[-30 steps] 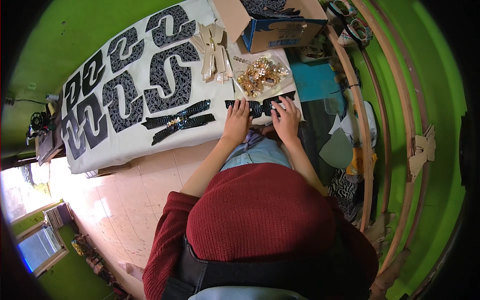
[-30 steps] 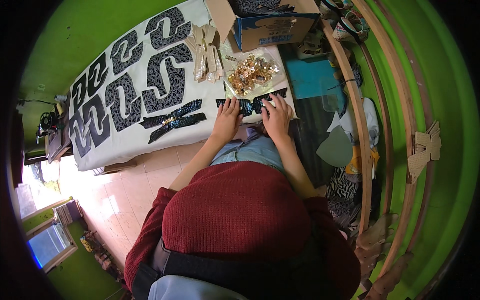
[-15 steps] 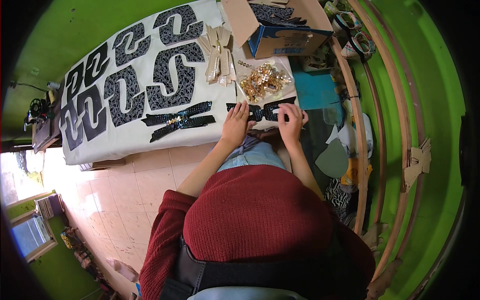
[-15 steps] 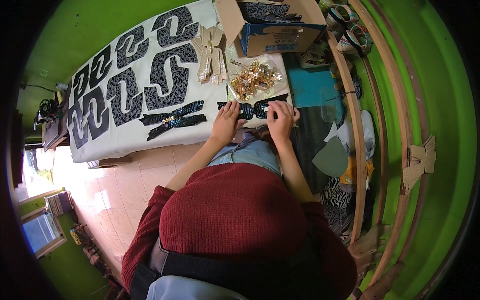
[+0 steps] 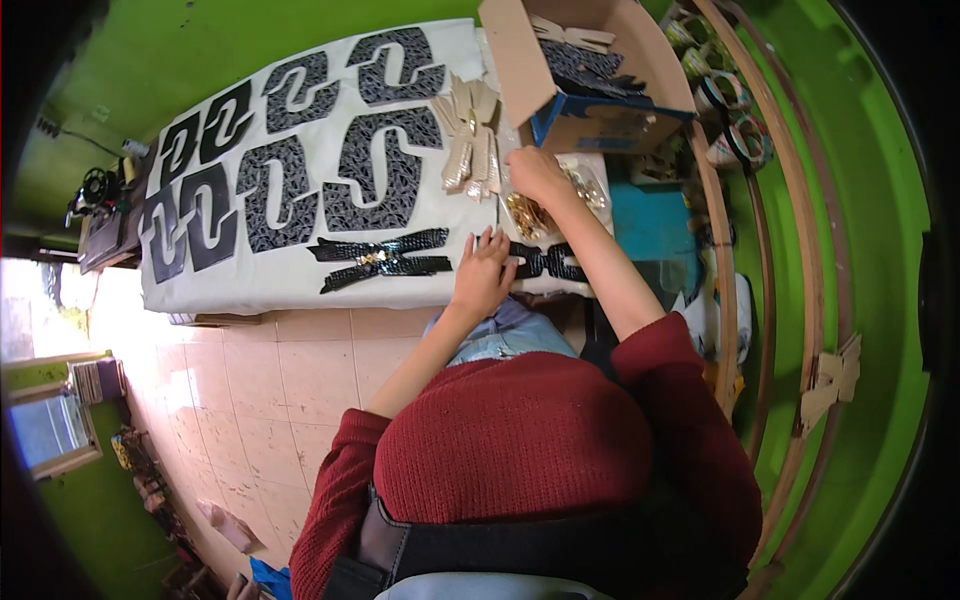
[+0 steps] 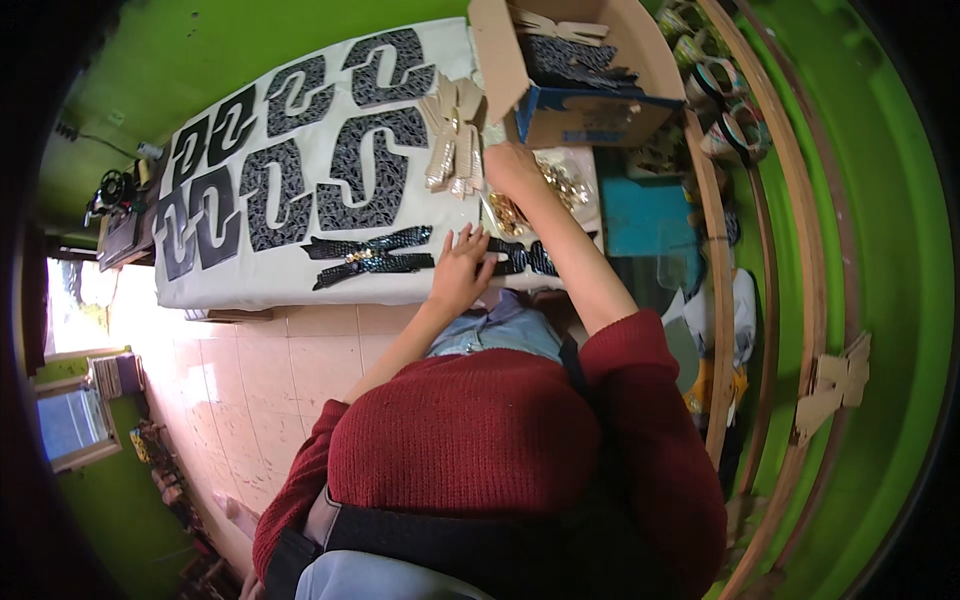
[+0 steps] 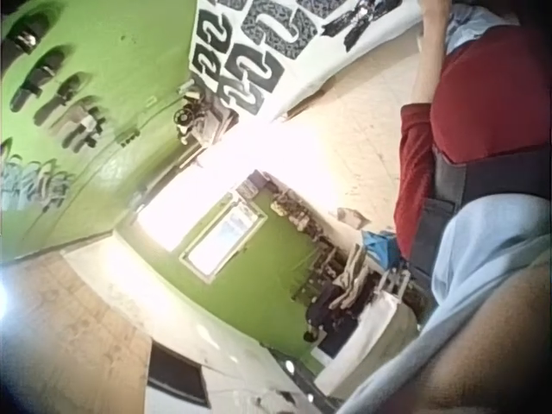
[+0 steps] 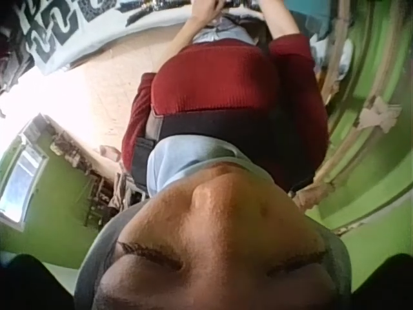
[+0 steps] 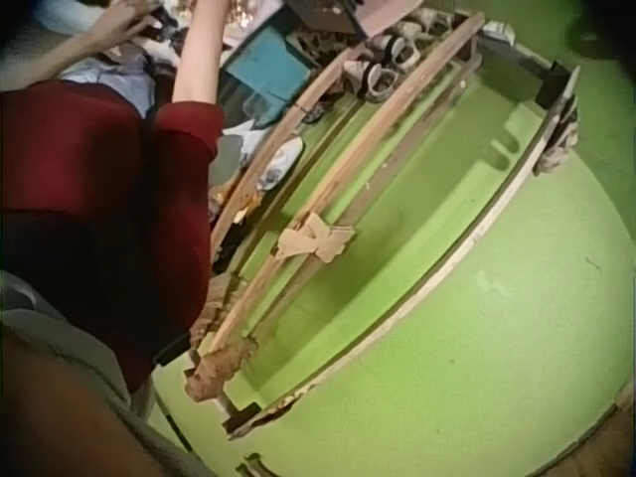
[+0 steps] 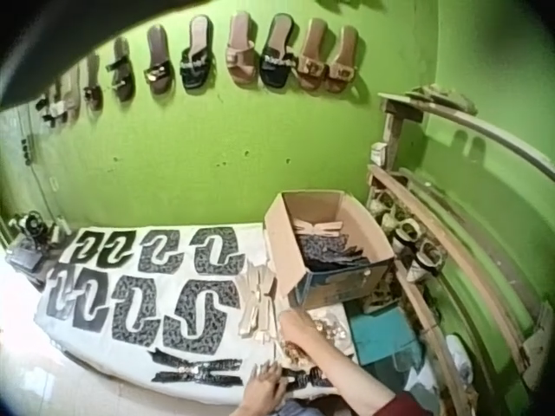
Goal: Attaching decorative chains and ornaments to patterned shoe upper components.
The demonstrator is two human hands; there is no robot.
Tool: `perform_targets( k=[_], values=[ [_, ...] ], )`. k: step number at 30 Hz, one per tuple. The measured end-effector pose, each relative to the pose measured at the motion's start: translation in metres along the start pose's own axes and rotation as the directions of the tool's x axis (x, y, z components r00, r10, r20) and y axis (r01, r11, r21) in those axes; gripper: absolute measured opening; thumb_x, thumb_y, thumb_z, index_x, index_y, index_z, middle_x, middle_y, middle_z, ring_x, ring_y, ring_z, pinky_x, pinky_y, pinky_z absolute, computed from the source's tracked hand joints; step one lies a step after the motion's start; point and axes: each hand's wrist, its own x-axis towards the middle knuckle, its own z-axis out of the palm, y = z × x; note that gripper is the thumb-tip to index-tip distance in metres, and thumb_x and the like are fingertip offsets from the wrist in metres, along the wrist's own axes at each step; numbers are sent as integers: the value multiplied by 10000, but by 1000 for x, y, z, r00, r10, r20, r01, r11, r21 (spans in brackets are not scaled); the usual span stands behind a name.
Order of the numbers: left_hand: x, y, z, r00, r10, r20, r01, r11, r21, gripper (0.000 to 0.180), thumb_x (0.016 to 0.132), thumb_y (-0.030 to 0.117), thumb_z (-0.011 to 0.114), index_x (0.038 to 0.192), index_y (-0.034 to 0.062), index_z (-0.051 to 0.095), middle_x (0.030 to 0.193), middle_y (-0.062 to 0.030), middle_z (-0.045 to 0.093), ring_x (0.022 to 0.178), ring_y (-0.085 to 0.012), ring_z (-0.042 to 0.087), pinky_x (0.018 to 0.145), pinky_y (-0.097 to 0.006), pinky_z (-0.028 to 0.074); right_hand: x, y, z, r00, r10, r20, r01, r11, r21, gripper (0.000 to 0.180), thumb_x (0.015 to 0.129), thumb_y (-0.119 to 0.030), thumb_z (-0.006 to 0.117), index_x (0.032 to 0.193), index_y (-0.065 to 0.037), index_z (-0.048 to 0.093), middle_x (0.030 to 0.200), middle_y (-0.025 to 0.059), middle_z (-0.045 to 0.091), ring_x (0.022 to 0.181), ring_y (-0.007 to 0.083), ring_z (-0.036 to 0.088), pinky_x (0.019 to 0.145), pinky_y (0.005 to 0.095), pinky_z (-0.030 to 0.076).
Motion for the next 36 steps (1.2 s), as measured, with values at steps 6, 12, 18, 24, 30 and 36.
perform_targets(
  k=[6, 12, 18, 24, 30, 36],
  values=[
    [-6, -16, -22, 997, -75, -8, 74, 992, -103, 338, 854, 154, 542, 1158, 11, 577, 1223, -166, 561, 1280, -358, 375, 1086, -495, 204, 41, -1, 13, 996, 83, 40, -76, 985, -157, 232, 814, -87, 500, 938, -17, 684, 996, 187, 655, 953, 323, 636, 790, 396, 513],
    [-11, -23, -32, 987, -147, -62, 131, 968, -213, 294, 850, 96, 548, 1133, 39, 600, 1212, -146, 574, 1266, -363, 395, 1082, -493, 220, 62, 2, 30, 985, 89, 148, -29, 931, -363, 225, 838, -122, 514, 964, -121, 701, 1057, 67, 664, 1012, 218, 623, 794, 349, 507],
    [-13, -26, -34, 991, -113, -69, 94, 966, -243, 263, 858, 99, 546, 1109, 55, 612, 1204, -127, 583, 1255, -358, 414, 1074, -486, 240, 53, -1, 25, 997, 37, 67, -16, 956, -293, 210, 826, -103, 519, 944, -97, 693, 1004, 97, 672, 970, 249, 637, 761, 365, 523],
    [-9, -28, -48, 981, -118, -152, 67, 950, -307, 229, 847, 83, 557, 1062, 50, 628, 1137, -129, 615, 1192, -359, 479, 1053, -477, 286, 8, 3, -6, 971, -166, -173, 155, 985, -79, 140, 833, -77, 527, 821, -19, 654, 864, 165, 665, 802, 334, 651, 694, 384, 521],
    [5, -13, -59, 967, -249, -56, 167, 784, -597, 278, 928, 207, 511, 1128, 35, 598, 998, -100, 664, 850, -219, 643, 753, -301, 478, -73, 13, -25, 906, -109, -409, 353, 730, 585, 141, 815, -129, 654, 875, -2, 668, 813, 116, 681, 712, 196, 654, 638, 288, 502],
    [34, 18, -73, 829, -57, 557, 552, 244, -797, 432, 968, 404, 410, 1114, 32, 573, 915, -62, 657, 660, -103, 616, 588, -210, 491, -136, 16, -1, 977, -75, -199, 211, 233, 949, 142, 838, -37, 638, 966, 14, 672, 871, 49, 674, 781, 81, 613, 686, 211, 491]
  ],
)
